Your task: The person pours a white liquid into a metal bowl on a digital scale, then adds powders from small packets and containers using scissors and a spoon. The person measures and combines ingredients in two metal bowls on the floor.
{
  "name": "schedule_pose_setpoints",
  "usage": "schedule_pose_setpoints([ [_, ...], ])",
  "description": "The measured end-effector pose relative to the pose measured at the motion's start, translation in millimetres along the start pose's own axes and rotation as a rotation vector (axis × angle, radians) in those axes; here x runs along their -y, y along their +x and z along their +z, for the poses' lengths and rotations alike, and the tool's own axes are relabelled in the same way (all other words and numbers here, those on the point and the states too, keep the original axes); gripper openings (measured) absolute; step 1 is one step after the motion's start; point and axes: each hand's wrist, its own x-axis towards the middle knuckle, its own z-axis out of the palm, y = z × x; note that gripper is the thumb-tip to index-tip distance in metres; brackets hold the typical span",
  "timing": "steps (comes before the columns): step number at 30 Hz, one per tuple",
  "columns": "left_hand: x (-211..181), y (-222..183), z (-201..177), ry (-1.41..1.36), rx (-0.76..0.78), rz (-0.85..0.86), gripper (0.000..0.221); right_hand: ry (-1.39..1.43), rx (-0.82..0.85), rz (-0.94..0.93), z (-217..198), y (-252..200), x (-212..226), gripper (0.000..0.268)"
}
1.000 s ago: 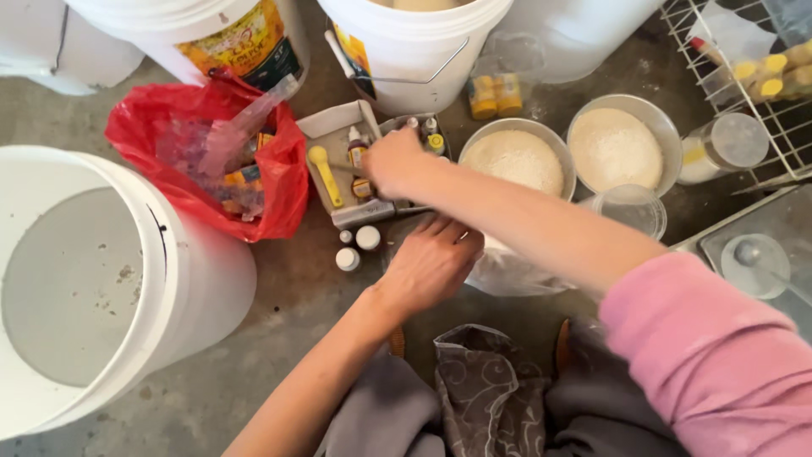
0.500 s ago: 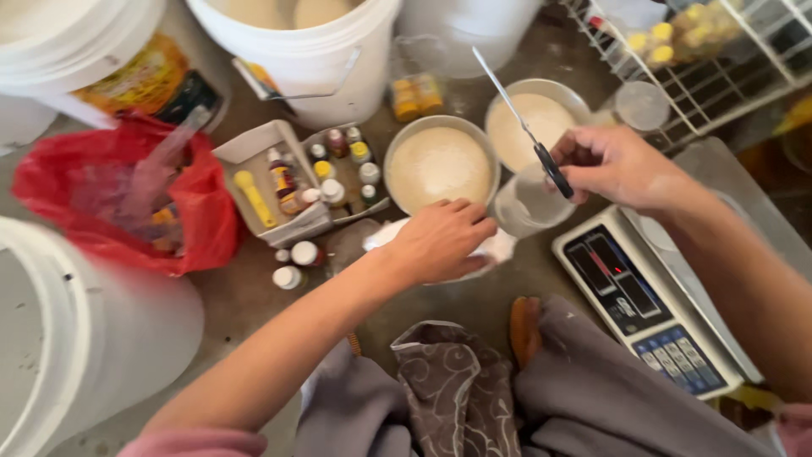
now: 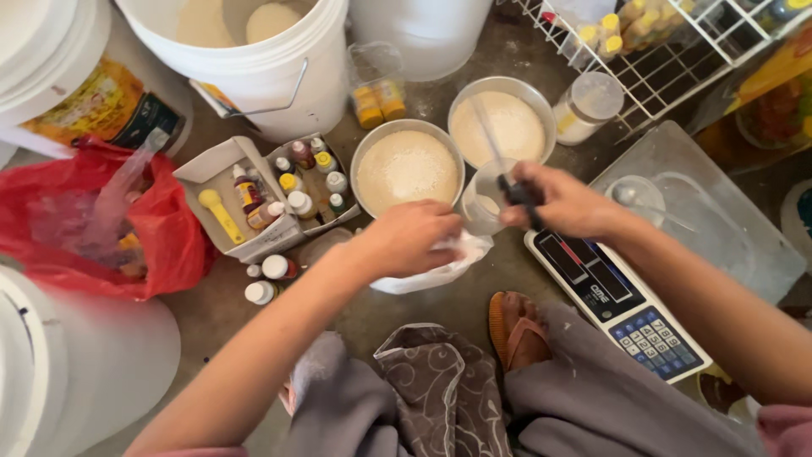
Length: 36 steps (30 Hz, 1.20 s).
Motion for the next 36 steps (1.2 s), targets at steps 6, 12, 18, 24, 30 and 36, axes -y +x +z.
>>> schedule_pose_setpoints([
  [6,19,-85,-38,0.021,0.025,-0.234,0.019,-0.379,0.274,-0.113,14,18,49,0.049],
  [12,22,-108,-41,0.067,-0.074,-0.121,0.010,-1.000,0.415,-0.340,17,33,123,0.071],
  [18,36,-98,-60,0.022,-0.098,-0.113,0.008,-1.275,0.500,-0.195,32,31,171,0.071],
  [24,36,-82,-81,0.018,-0.091,-0.099,0.007,-1.349,0.486,-0.231,49,34,194,0.062],
  [30,31,-83,-82,-0.010,0.010,-0.128,0.019,-1.341,0.490,-0.258,52,37,200,0.065],
  [36,37,-74,-70,0.036,-0.014,-0.084,0.003,-1.285,0.410,-0.377,56,38,196,0.068],
])
